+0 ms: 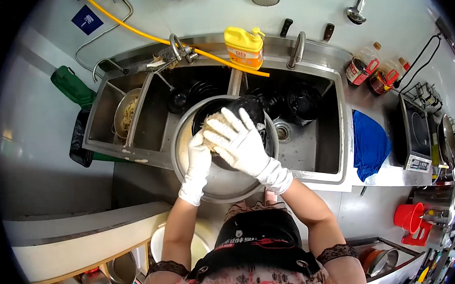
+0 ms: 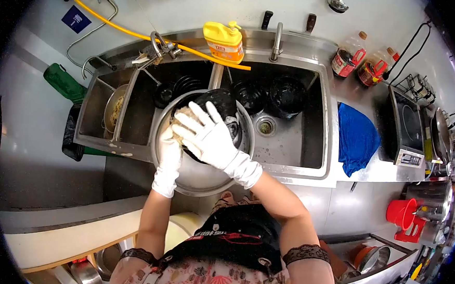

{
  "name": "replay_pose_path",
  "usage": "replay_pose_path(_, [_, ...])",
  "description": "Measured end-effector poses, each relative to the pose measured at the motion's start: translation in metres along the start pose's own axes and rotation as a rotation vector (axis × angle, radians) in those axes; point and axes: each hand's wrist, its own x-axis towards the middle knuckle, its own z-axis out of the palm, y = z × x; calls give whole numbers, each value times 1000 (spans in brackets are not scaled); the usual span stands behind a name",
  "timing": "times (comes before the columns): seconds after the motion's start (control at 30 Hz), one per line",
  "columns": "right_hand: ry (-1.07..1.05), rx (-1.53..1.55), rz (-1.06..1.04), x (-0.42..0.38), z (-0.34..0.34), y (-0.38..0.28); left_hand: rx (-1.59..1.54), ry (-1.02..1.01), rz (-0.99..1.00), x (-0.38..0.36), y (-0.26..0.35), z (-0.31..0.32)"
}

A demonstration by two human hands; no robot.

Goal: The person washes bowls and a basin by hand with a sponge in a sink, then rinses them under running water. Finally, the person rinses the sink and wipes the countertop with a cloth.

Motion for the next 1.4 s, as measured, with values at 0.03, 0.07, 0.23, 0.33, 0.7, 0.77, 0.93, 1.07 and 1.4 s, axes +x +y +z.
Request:
replay_pose_path(0.03, [47,15,50,7,-6,4,92,-98,32,5,-4,-16])
replay_pose_path(0.07, [93,74,107,12,-15,10,136,-14,26,3,-13,-25])
replay_pose_path(0.23, [60,1350,900,14,-40,63,-296,64,-11,1,6,-33])
replay_pose_path(0.33, [234,1239,525,-20,-6,72,-600,126,-195,8,11,-33])
replay_pose_path(0.7, [95,-134,198,17,0,-10,-605,106,-168,-10,-16,11])
replay_pose_path(0.77, [185,-7,221,31,-9,11,-532,177,-183,-13,-20,10])
replay_pose_path(0.93, [332,341,245,1,-38,48,-627,180,-177,-4,-2,1])
replay_pose_path(1.07, [297,275,315,-34,-14,33,-578,225,-124,8,-2,-1])
replay_pose_path(1.4, [506,797,896,-24,-46,90,-55,125,90,20,-28,51])
